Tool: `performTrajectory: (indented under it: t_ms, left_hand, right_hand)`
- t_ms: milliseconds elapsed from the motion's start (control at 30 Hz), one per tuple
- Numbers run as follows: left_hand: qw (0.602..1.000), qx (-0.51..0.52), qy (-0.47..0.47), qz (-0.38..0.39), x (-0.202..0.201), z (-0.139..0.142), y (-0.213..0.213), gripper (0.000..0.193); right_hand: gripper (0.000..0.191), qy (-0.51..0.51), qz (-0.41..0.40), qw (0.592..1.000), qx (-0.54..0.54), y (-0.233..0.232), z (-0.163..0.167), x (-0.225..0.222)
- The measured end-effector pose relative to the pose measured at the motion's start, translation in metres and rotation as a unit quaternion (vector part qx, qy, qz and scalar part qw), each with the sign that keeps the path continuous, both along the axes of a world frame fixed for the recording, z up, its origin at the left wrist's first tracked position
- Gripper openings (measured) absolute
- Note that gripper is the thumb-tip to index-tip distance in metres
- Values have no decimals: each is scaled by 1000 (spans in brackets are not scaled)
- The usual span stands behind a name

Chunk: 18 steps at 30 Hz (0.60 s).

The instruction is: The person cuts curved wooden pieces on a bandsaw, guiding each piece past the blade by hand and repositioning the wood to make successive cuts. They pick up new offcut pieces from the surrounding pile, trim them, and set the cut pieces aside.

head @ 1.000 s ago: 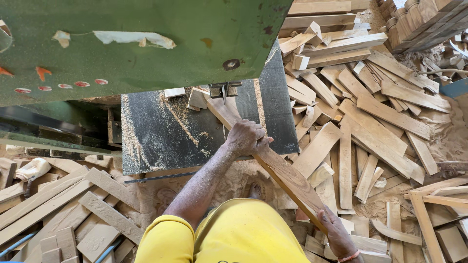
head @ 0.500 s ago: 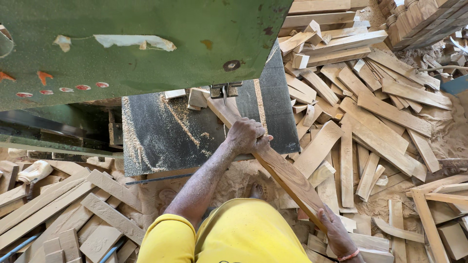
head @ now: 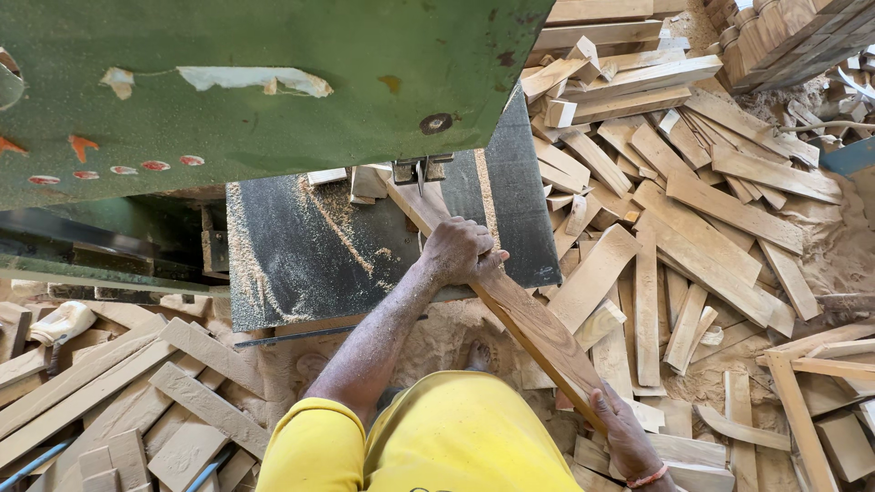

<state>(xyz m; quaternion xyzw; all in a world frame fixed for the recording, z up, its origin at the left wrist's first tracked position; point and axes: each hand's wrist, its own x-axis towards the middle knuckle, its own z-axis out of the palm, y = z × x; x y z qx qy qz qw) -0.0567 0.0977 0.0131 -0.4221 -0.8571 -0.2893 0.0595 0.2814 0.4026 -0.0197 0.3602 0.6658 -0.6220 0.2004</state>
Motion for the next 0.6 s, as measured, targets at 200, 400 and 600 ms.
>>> performTrajectory:
  t_ms: [200, 400, 600]
  left_hand:
    - [1000, -4, 4, -2, -3, 0, -2, 52]
    - [1000, -8, 3, -6, -5, 1, -4, 51]
    - [1000, 4, 2, -4, -5, 3, -6, 51]
  right_hand:
    - [80, 19, -14, 1000, -17, -5, -1, -2]
    - [77, 29, -4, 1000, -10, -13, 8, -5]
    - [68, 51, 56, 997, -6, -26, 27, -10]
